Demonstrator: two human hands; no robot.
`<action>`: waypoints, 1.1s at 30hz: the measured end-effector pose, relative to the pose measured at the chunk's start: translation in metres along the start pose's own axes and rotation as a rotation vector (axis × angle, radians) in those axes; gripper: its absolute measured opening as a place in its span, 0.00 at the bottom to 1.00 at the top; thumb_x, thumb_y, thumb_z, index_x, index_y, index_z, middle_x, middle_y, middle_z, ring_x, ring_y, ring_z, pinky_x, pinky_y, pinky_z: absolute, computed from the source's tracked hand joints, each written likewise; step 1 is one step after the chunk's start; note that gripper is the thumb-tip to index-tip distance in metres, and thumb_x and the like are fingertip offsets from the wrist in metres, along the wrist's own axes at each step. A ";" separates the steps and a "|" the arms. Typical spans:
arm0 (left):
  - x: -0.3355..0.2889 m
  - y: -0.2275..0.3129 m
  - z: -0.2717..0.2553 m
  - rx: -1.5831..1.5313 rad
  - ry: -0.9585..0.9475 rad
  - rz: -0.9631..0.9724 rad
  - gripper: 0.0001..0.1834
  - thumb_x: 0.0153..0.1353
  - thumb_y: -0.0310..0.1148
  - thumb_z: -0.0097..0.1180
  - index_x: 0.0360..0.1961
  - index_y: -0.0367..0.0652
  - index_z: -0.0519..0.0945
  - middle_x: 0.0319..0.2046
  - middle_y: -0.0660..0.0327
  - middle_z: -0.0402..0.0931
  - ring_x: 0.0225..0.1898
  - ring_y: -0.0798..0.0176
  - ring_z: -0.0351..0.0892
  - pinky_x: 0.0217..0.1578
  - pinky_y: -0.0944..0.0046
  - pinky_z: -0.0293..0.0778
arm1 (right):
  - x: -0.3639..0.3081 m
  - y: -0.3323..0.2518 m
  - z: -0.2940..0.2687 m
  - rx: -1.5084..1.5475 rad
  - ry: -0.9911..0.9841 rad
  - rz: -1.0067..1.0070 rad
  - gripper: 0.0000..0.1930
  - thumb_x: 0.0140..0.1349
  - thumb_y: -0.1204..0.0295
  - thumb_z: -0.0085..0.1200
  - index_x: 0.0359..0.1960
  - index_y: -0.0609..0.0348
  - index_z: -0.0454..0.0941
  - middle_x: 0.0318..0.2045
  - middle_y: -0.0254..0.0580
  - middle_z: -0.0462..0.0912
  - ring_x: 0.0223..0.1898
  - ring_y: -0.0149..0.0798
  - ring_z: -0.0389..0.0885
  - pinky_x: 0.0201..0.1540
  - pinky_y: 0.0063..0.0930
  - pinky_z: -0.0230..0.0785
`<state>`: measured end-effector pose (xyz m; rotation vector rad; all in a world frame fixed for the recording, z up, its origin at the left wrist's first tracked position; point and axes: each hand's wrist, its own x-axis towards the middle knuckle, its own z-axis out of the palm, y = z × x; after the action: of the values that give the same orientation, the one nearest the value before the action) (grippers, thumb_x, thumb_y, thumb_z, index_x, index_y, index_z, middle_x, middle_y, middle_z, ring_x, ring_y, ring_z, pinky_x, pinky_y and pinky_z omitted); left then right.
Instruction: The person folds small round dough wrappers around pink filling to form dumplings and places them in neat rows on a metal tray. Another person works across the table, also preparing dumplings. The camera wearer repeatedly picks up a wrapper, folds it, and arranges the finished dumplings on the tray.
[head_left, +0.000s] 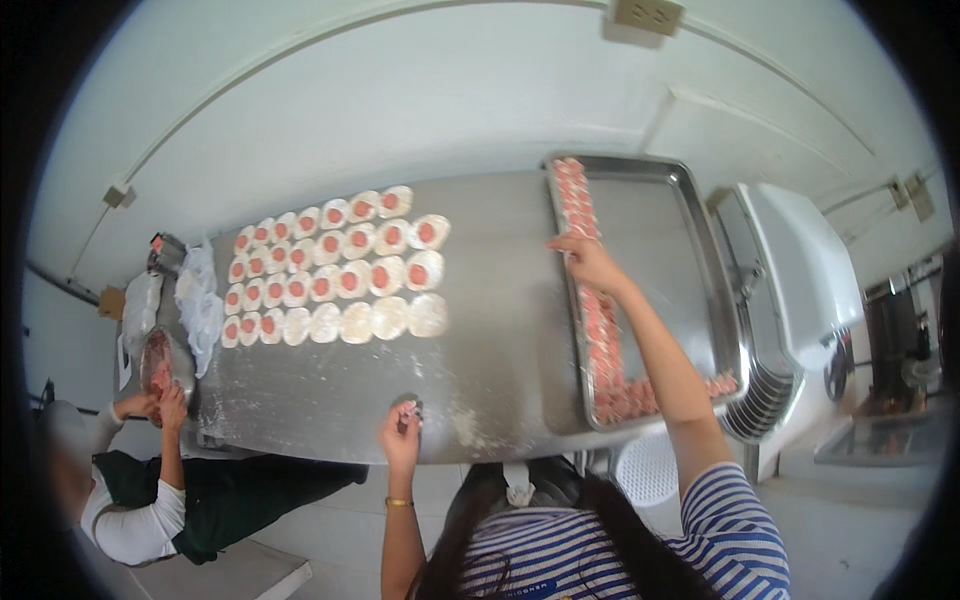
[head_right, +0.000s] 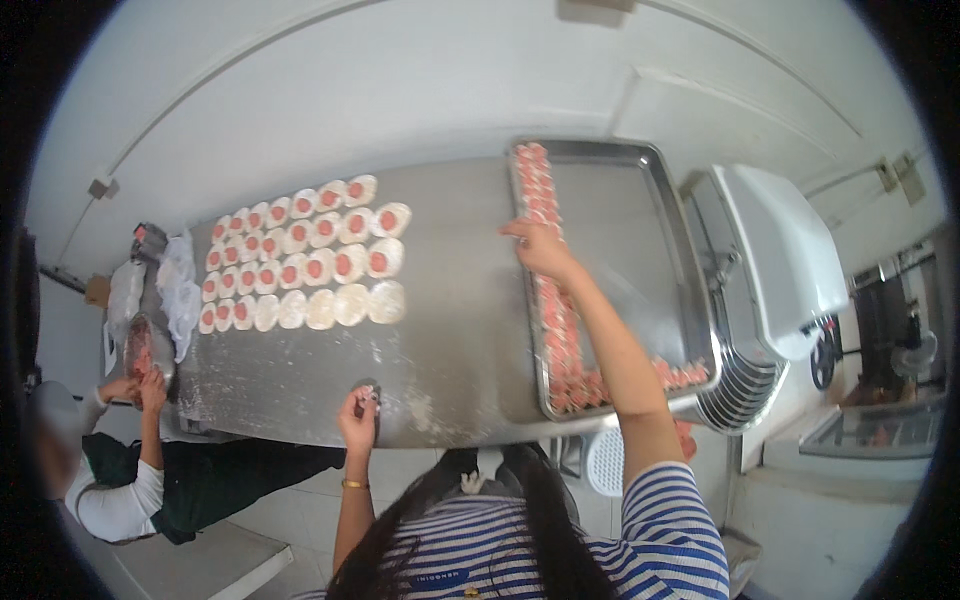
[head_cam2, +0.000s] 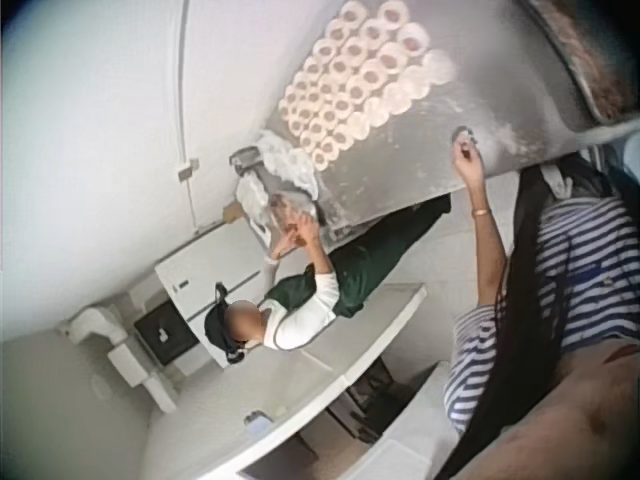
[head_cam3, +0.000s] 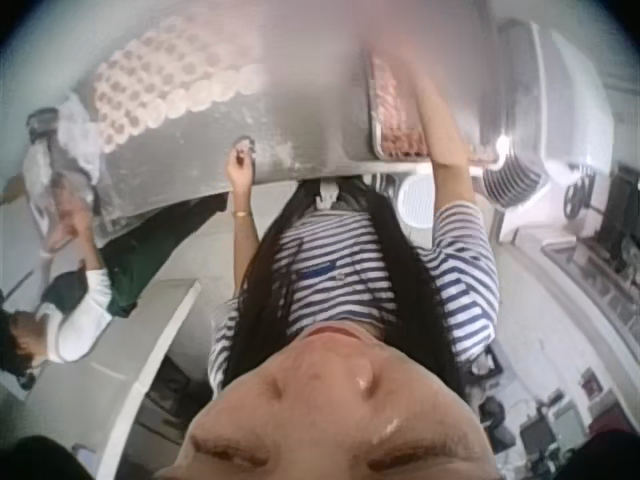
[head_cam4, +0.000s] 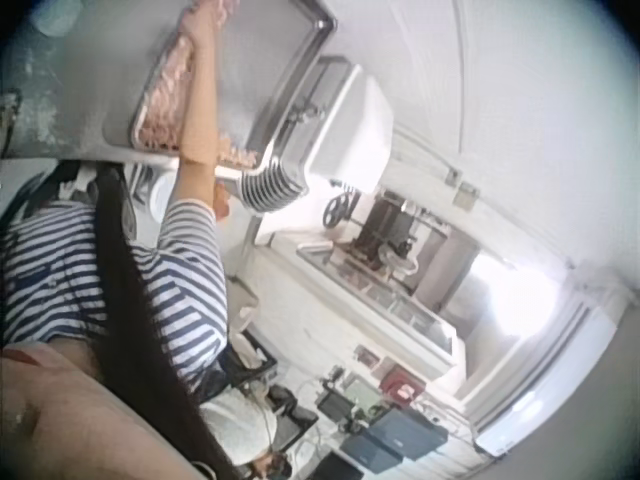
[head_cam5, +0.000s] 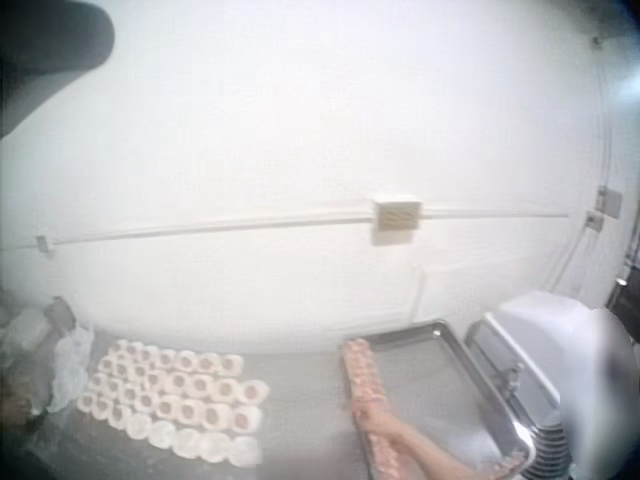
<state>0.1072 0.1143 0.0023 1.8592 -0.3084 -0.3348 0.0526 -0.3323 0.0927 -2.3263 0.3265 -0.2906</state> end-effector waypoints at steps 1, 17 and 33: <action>0.001 -0.002 -0.011 0.047 0.024 -0.009 0.07 0.56 0.20 0.52 0.38 0.35 0.76 0.30 0.66 0.74 0.29 0.75 0.72 0.32 0.74 0.70 | 0.041 -0.015 0.024 -0.001 -0.041 -0.050 0.25 0.46 0.86 0.40 0.49 0.60 0.75 0.51 0.47 0.75 0.51 0.47 0.74 0.51 0.32 0.68; -0.028 -0.043 -0.098 -0.242 0.298 -0.066 0.04 0.56 0.19 0.54 0.35 0.34 0.76 0.32 0.62 0.75 0.29 0.73 0.72 0.29 0.74 0.71 | 0.233 -0.040 0.173 -0.568 -0.105 0.173 0.19 0.57 0.71 0.43 0.51 0.54 0.73 0.60 0.37 0.68 0.65 0.48 0.60 0.64 0.56 0.50; 0.019 0.054 0.104 0.350 -0.222 0.245 0.12 0.53 0.26 0.57 0.39 0.38 0.75 0.37 0.52 0.71 0.35 0.51 0.74 0.37 0.56 0.71 | -0.182 -0.078 0.160 -0.490 0.042 0.162 0.26 0.51 0.75 0.46 0.57 0.58 0.68 0.59 0.40 0.68 0.62 0.49 0.64 0.62 0.51 0.54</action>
<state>0.0832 0.0001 0.0215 2.0989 -0.7817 -0.3340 -0.0589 -0.1161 0.0178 -2.7527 0.6662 -0.1940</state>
